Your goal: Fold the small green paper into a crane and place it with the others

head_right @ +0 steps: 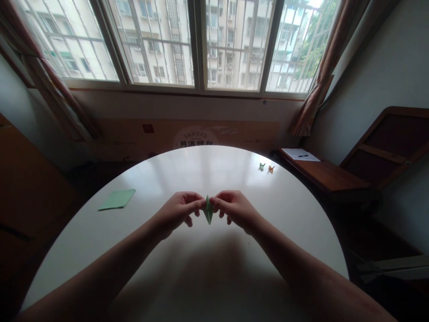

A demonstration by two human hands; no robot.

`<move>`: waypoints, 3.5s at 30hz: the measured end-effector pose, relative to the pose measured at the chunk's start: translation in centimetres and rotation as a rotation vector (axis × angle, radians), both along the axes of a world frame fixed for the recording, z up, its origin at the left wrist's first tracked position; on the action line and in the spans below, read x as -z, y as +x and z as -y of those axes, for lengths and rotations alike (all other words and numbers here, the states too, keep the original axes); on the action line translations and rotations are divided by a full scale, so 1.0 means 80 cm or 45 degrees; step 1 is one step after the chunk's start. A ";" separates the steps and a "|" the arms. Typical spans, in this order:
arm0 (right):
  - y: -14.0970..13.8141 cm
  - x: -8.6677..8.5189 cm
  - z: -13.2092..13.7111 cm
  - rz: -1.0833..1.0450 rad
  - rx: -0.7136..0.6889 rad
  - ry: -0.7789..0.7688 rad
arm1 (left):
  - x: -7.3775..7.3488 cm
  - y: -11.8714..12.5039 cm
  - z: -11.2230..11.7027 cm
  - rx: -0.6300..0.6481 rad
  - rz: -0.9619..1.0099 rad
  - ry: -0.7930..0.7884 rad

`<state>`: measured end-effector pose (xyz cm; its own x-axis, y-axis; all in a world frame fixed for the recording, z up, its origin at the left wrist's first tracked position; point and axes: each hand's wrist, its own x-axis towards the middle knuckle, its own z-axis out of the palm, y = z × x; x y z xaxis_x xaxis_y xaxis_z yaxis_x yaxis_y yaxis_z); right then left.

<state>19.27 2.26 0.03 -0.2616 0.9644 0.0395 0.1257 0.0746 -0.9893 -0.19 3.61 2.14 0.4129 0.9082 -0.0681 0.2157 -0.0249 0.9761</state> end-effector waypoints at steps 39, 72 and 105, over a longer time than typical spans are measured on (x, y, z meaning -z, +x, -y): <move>-0.007 0.010 -0.001 -0.302 0.056 -0.087 | 0.009 0.000 -0.001 -0.028 -0.055 0.184; -0.017 0.006 0.009 -0.183 0.145 0.041 | 0.007 0.007 0.007 -0.046 -0.024 0.180; -0.014 0.007 0.008 -0.210 0.141 0.132 | 0.007 0.012 0.011 -0.099 0.038 0.117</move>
<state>18.17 1.58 -0.49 -0.1362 0.9754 0.1732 -0.0241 0.1716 -0.9849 0.75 2.71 1.60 0.3413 0.9395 0.0281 0.1916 -0.0988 0.9765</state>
